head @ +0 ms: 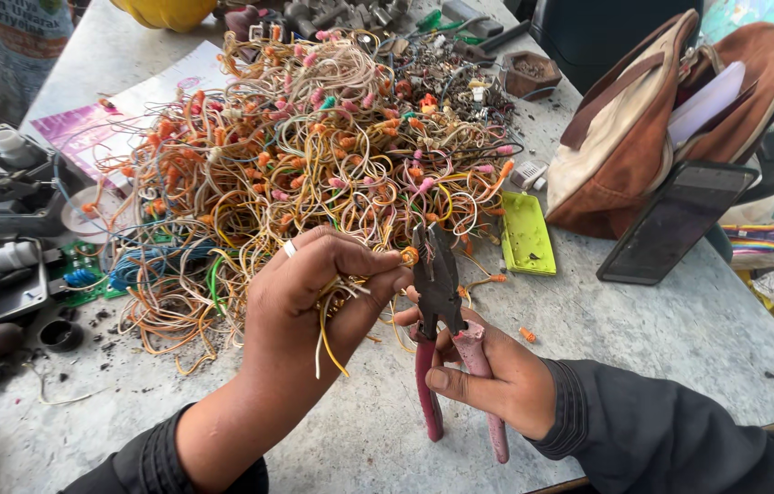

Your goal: The person uses pliers to cut individual wires from a large tangled pile of multi-colored wires on a table. The person repeatedly selects a wire, cuts it with the pliers, and drops the cut piece onto the table.

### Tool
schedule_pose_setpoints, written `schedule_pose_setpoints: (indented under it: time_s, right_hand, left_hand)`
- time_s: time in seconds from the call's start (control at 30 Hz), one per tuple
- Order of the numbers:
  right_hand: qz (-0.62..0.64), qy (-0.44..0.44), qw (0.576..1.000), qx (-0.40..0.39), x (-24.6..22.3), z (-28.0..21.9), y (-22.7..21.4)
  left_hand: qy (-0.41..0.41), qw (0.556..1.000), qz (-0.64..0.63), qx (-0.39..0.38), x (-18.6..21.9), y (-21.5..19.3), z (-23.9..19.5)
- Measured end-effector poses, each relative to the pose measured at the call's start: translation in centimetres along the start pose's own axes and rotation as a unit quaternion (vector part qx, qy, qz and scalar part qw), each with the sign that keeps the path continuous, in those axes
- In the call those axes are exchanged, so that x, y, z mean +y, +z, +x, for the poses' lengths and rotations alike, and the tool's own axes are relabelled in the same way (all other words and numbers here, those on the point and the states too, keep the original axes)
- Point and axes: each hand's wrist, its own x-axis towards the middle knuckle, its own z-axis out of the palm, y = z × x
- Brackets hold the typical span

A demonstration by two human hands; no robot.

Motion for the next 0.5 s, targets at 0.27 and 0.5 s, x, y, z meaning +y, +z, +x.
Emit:
schedule_pose_setpoints:
  time_s: [0.27, 0.5]
  right_hand:
    - [-0.032, -0.013, 0.999, 0.009, -0.5, -0.2, 1.2]
    - [-0.092, -0.081, 0.992, 0.016, -0.8, -0.3, 1.8]
  left_hand:
    - [0.051, 0.998, -0.018, 0.01, 0.3, -0.8, -0.6]
    - [0.059, 0.998, 0.013, 0.028, 0.0, -1.3, -1.0]
